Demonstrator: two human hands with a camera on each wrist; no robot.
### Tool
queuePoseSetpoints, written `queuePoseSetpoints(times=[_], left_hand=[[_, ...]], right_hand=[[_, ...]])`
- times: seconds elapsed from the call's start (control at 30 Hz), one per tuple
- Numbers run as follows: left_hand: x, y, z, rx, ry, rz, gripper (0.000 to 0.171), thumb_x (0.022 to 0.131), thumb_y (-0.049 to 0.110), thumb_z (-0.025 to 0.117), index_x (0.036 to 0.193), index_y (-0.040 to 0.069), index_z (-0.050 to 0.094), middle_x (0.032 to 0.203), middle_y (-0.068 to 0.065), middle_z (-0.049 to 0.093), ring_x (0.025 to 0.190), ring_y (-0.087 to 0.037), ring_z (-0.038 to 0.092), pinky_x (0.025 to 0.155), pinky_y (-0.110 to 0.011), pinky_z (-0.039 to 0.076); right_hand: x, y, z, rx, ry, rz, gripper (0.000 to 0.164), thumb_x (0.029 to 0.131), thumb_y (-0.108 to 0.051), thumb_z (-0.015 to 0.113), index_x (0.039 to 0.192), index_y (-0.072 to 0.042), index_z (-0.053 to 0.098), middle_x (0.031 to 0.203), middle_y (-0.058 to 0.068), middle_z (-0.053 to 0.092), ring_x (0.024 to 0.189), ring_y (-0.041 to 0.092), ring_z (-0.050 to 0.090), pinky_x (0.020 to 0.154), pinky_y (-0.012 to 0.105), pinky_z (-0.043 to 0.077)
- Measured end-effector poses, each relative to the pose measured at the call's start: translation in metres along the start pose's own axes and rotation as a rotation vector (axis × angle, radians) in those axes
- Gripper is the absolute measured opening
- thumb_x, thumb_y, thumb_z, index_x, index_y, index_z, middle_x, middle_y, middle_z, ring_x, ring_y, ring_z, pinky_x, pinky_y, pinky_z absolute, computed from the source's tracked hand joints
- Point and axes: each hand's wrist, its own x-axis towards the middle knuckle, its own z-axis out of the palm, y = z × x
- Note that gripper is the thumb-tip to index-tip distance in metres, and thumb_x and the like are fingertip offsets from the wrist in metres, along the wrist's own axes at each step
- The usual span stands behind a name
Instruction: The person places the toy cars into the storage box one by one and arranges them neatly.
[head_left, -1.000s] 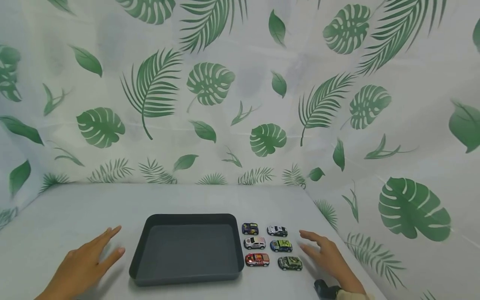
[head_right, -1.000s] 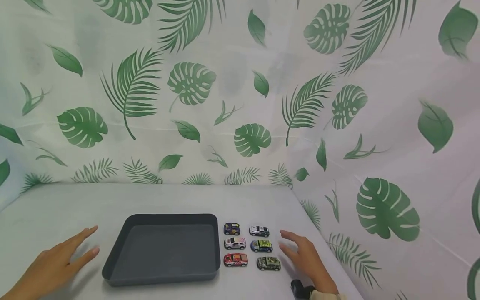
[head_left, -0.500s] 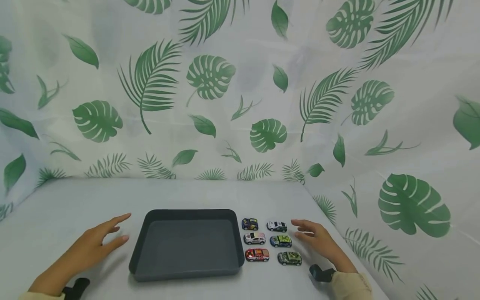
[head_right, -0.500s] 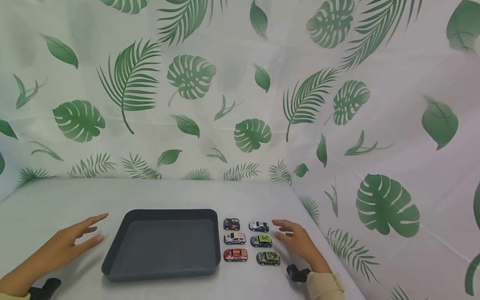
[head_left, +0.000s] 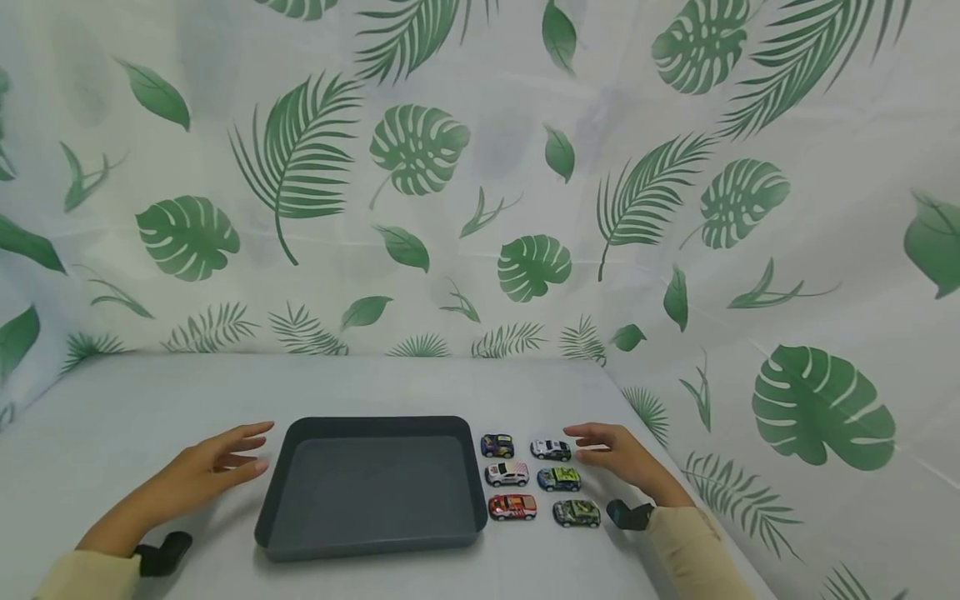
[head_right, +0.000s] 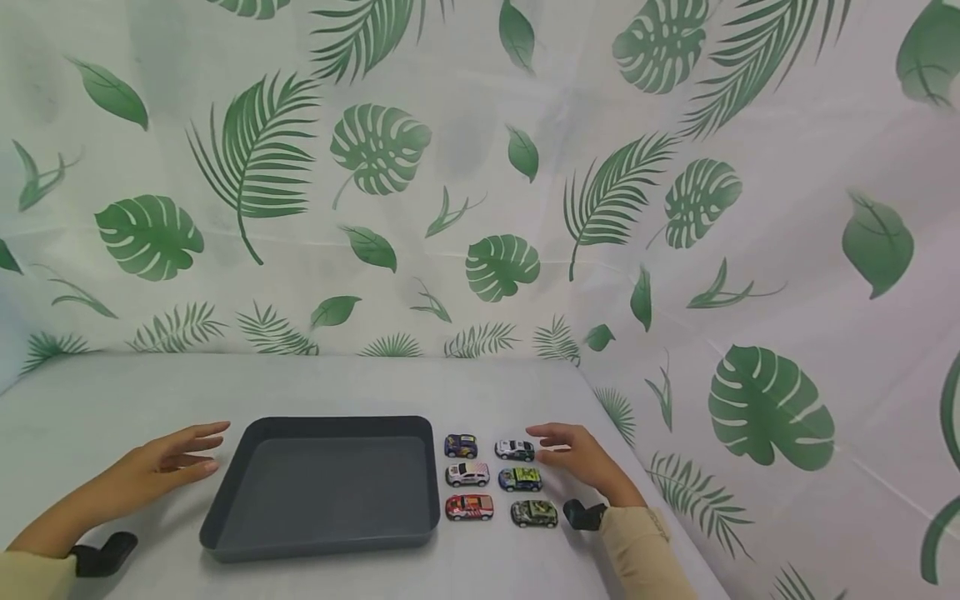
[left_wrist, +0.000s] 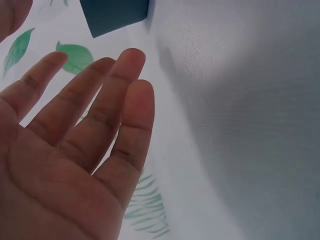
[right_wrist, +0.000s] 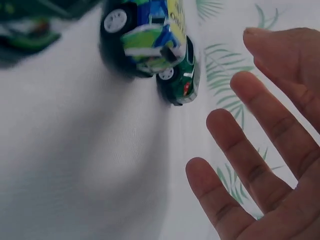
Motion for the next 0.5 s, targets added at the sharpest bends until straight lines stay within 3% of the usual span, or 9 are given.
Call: queuePoseSetpoints(times=[0.33, 0.5], left_hand=[[0.013, -0.005, 0.001, -0.118, -0.093, 0.065, 0.074, 0.109, 0.024, 0.067, 0.166, -0.007, 0.031, 0.162, -0.042, 0.037, 0.136, -0.058, 0.057, 0.100, -0.069, 0.054], [0.020, -0.010, 0.004, -0.227, -0.163, 0.065, 0.076, 0.110, 0.021, 0.064, 0.167, -0.009, 0.024, 0.167, -0.042, 0.026, 0.140, -0.061, 0.050, 0.101, -0.059, 0.058]], right_hand=[[0.018, 0.009, 0.000, -0.001, -0.082, 0.001, 0.040, 0.102, -0.009, 0.075, 0.138, 0.005, 0.069, 0.145, 0.028, 0.064, 0.130, 0.050, 0.063, 0.105, 0.062, 0.055], [0.023, 0.014, 0.000, 0.016, -0.111, 0.008, 0.039, 0.100, -0.004, 0.075, 0.137, 0.007, 0.069, 0.144, 0.029, 0.064, 0.127, 0.049, 0.064, 0.104, 0.062, 0.055]])
